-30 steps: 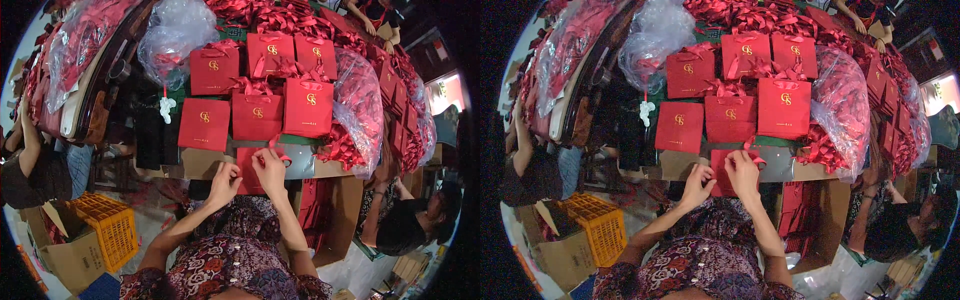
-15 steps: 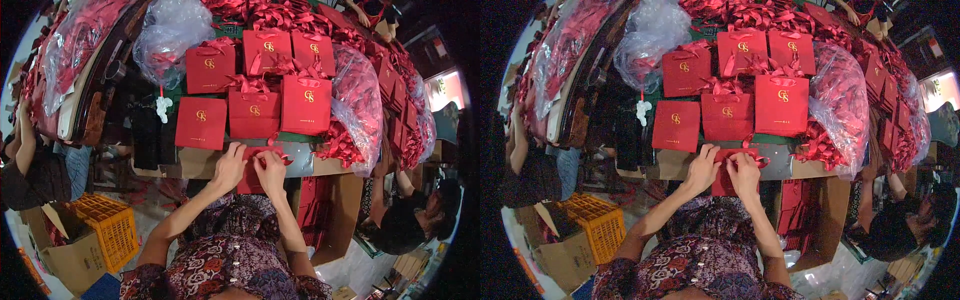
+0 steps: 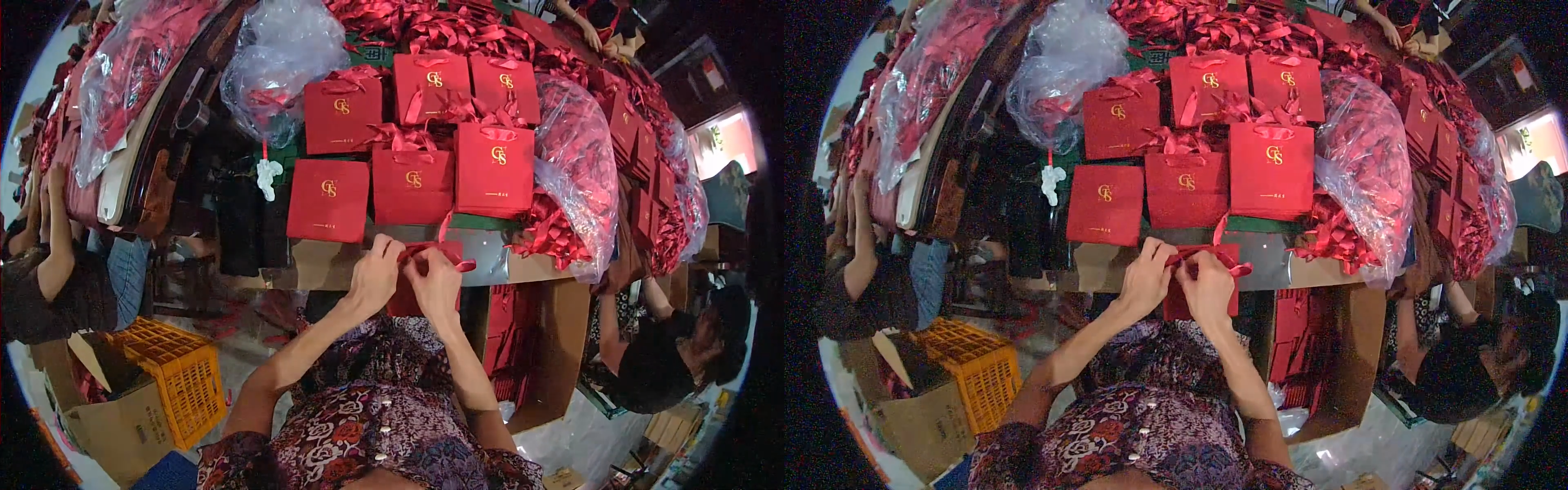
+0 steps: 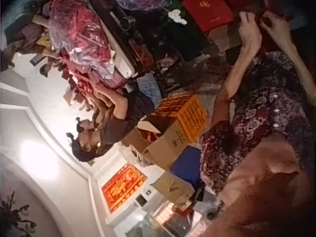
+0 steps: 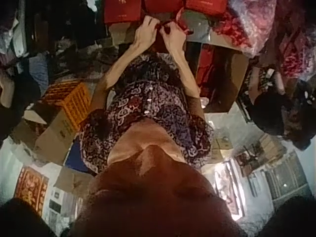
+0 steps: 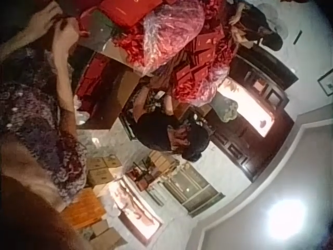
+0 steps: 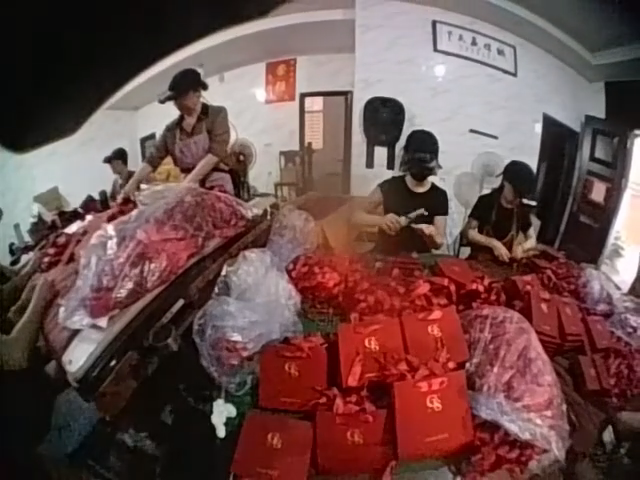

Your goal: The person assembles red paper gift bags by tying ribbons onto them by hand.

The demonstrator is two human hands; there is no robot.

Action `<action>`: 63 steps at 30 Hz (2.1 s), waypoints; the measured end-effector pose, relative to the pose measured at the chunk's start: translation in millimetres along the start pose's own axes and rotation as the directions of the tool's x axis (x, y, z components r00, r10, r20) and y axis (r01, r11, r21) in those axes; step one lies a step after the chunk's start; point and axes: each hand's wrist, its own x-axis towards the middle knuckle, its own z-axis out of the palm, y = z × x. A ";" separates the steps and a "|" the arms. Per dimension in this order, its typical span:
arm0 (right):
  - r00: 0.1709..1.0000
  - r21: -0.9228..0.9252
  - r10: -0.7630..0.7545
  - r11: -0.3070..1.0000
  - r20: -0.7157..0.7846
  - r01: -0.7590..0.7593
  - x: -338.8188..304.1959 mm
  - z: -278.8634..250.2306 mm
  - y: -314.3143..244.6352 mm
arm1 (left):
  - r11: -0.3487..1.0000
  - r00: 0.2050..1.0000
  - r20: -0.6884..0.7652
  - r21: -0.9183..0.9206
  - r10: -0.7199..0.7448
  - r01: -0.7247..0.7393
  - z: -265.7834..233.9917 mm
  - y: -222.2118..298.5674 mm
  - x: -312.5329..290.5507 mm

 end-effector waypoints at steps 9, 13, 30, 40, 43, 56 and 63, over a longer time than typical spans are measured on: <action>0.996 0.028 0.078 0.996 0.045 -0.080 -4.4 -6.2 -11.8 | 0.998 0.999 -0.037 -0.048 0.035 -0.036 -3.6 5.7 -5.9; 0.999 0.090 -0.048 0.995 -0.012 0.049 -7.4 -9.1 -13.5 | 0.997 0.999 -0.028 -0.073 0.035 -0.037 -8.9 5.7 -5.6; 0.955 -0.008 -0.248 0.968 0.163 0.252 12.2 -44.7 -13.4 | 0.975 0.977 -0.037 -0.061 0.211 -0.213 -23.6 0.7 -5.6; 0.978 0.063 -0.200 0.979 0.059 0.196 -4.3 -58.1 -9.6 | 0.943 0.941 -0.076 -0.029 0.330 -0.333 -20.0 -0.1 -12.1; 0.981 0.095 -0.185 0.979 0.054 0.180 -6.6 -57.7 -2.3 | 0.923 0.921 -0.071 -0.018 0.382 -0.384 -21.4 5.8 -14.0; 0.877 0.259 -0.292 0.945 0.381 0.202 21.4 -48.6 13.9 | 0.839 0.840 0.000 0.039 0.543 -0.543 -26.3 1.8 -10.9; 0.837 0.362 -0.312 0.920 0.449 0.149 33.9 -47.6 16.0 | 0.891 0.899 -0.039 -0.115 0.437 -0.439 -18.7 -3.2 -11.8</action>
